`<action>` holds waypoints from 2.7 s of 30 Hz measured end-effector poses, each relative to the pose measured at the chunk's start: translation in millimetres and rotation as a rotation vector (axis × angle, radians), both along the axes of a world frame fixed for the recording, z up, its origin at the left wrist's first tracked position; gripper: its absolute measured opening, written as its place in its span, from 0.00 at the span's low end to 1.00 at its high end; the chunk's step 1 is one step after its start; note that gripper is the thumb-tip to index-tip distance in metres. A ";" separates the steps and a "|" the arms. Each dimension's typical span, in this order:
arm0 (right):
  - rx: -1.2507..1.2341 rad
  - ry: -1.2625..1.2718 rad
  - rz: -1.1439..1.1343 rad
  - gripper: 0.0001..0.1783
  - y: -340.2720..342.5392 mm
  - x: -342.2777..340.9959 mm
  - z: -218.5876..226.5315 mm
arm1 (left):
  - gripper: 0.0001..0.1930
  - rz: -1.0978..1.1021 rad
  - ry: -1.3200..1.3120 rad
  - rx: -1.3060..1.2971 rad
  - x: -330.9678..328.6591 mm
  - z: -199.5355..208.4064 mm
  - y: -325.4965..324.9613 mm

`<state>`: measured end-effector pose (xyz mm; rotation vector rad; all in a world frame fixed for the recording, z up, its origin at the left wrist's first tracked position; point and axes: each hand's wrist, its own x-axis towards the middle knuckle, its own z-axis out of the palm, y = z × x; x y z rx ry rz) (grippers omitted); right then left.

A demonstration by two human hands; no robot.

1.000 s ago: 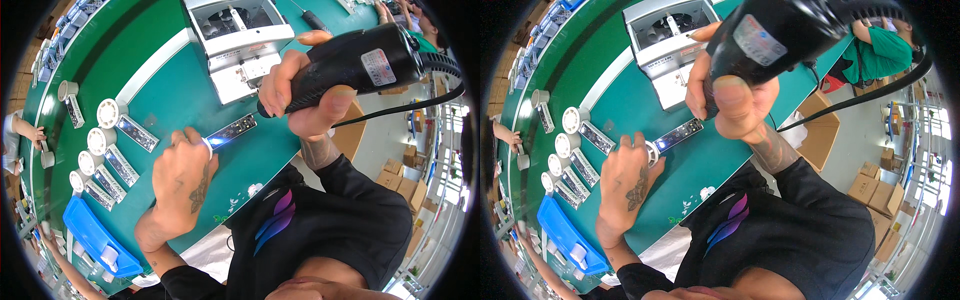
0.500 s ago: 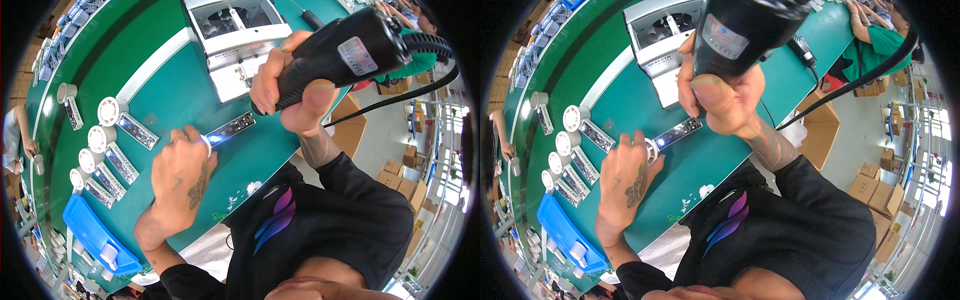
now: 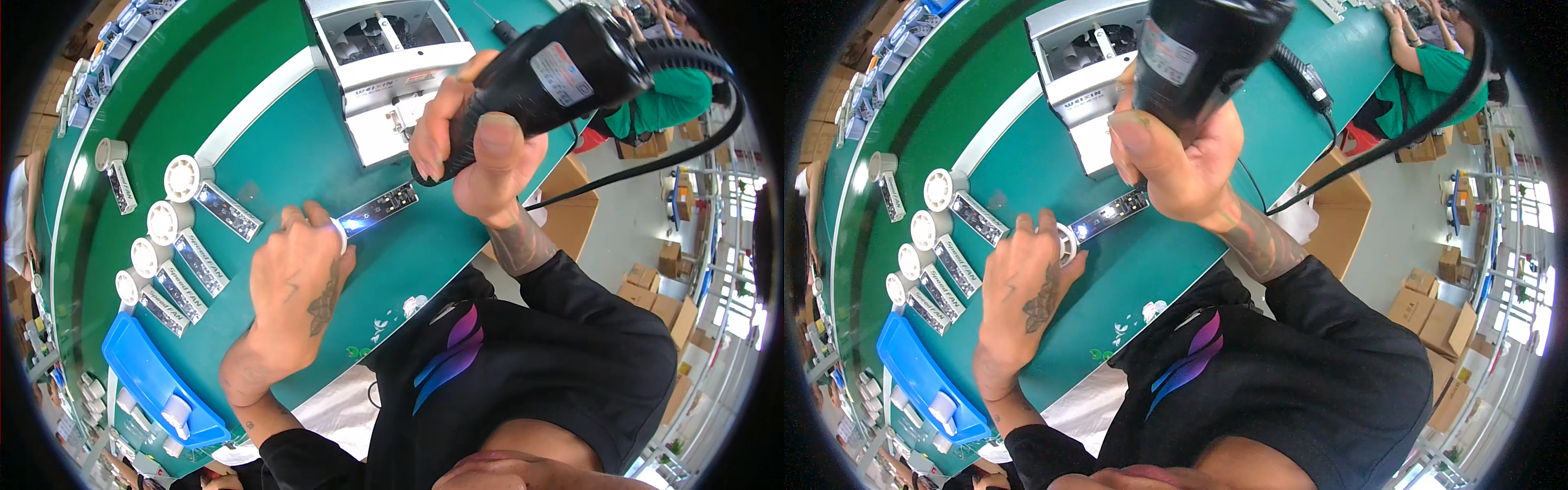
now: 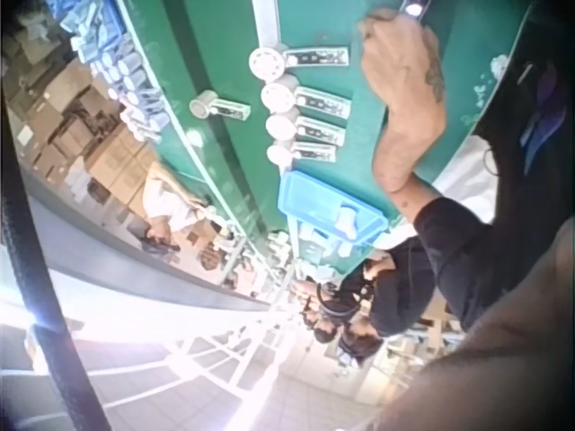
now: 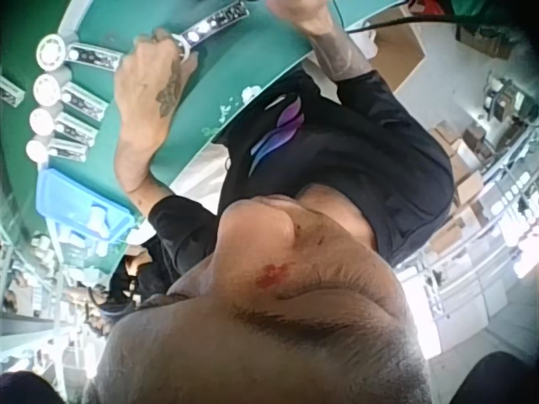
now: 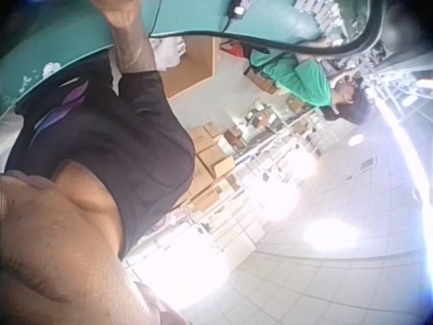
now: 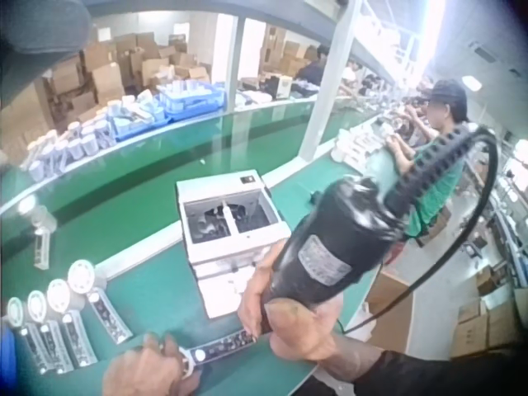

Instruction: Fasten small electronic components onto a metal strip using an electric screwdriver on an assembly line.

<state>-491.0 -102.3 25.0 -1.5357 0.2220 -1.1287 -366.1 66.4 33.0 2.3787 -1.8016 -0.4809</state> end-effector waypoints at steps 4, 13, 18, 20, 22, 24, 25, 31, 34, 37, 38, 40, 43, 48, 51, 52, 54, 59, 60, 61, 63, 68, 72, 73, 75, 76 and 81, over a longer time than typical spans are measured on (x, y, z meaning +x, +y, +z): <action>0.002 -0.038 0.053 0.36 -2.5 3.2 4.5 | 0.25 0.021 -0.015 0.077 -1.4 3.5 -2.0; 0.115 -0.071 0.174 0.39 -3.8 -13.4 -6.1 | 0.24 -0.024 -0.044 0.002 -1.1 2.2 1.5; 0.237 -0.539 0.297 0.51 -11.8 -22.9 28.9 | 0.28 0.008 0.020 -0.008 0.2 0.6 6.5; 0.123 -0.352 0.291 0.52 -27.1 -26.7 39.4 | 0.28 -0.004 0.024 -0.010 0.6 0.5 6.3; 0.129 0.002 0.012 0.54 -21.2 -21.7 44.2 | 0.29 -0.016 0.022 -0.009 -0.4 1.0 6.4; 0.138 -0.149 0.315 0.54 -32.6 4.4 34.2 | 0.29 -0.003 0.009 -0.033 -1.6 -0.4 7.7; 0.183 -0.173 0.178 0.38 -23.1 12.6 36.5 | 0.29 -0.003 0.006 -0.032 -1.8 -1.9 7.9; 0.136 -0.049 0.040 0.28 -18.0 15.1 39.4 | 0.27 -0.003 0.020 -0.057 -0.9 -5.0 7.0; 0.044 -0.093 0.161 0.29 -9.7 11.1 38.7 | 0.26 -0.008 0.045 -0.036 1.3 -2.5 6.7; 0.141 -0.048 0.163 0.43 -1.8 5.3 45.8 | 0.25 -0.036 0.068 -0.066 3.6 -6.4 9.4; 0.141 -0.047 0.162 0.43 -2.1 6.0 49.1 | 0.25 -0.041 0.062 -0.107 3.8 -6.8 9.6; 0.226 -0.073 0.171 0.44 -2.3 8.2 53.1 | 0.25 -0.046 0.057 -0.149 4.3 -7.5 10.0; 0.162 -0.169 0.232 0.45 -18.5 1.5 38.6 | 0.26 -0.074 0.022 -0.164 4.4 -6.2 8.5; -0.437 -0.818 0.031 0.53 -83.3 28.1 62.4 | 0.27 -0.089 -0.012 -0.158 2.5 -1.8 13.1; -0.417 -0.322 -0.448 0.38 -100.2 12.8 56.7 | 0.25 -0.121 0.010 -0.041 0.3 -9.7 -18.6; -0.315 -0.407 -0.390 0.39 -71.5 9.5 73.7 | 0.25 -0.121 0.009 -0.036 0.9 -10.3 -19.7; -0.483 -0.537 -0.121 0.43 -59.7 13.5 98.9 | 0.25 -0.049 -0.035 -0.042 1.1 3.0 6.7; 0.038 -0.206 0.065 0.42 -30.6 7.5 80.6 | 0.25 -0.068 -0.036 -0.060 1.0 3.6 2.8; 0.083 -0.207 0.166 0.37 -32.3 12.3 69.6 | 0.25 -0.072 -0.042 -0.058 1.9 3.3 1.5; 0.008 -0.220 0.156 0.32 -33.4 20.1 55.1 | 0.25 -0.079 -0.045 -0.057 2.7 3.4 0.5; 0.064 -0.130 0.050 0.28 -30.4 22.7 48.2 | 0.25 -0.075 -0.030 -0.046 0.6 5.4 -1.2; 0.007 -0.160 0.116 0.28 -16.9 19.0 38.2 | 0.25 -0.056 -0.010 -0.020 1.1 5.7 0.6; 0.028 -0.094 0.183 0.26 2.6 22.7 35.7 | 0.25 -0.113 -0.012 -0.101 3.7 5.8 0.5; 0.130 -0.168 0.272 0.24 13.2 30.1 31.8 | 0.14 -0.067 -0.035 -0.036 0.8 9.4 0.4; 0.129 -0.123 0.312 0.43 25.1 38.7 35.1 | 0.14 -0.103 -0.032 -0.080 3.2 7.4 0.5; 0.293 -0.287 0.451 0.31 32.0 43.2 35.3 | 0.13 -0.129 -0.021 -0.137 4.7 6.0 1.3; 0.319 -0.202 0.436 0.28 33.8 49.9 25.0 | 0.12 -0.143 0.028 -0.159 5.8 4.0 3.5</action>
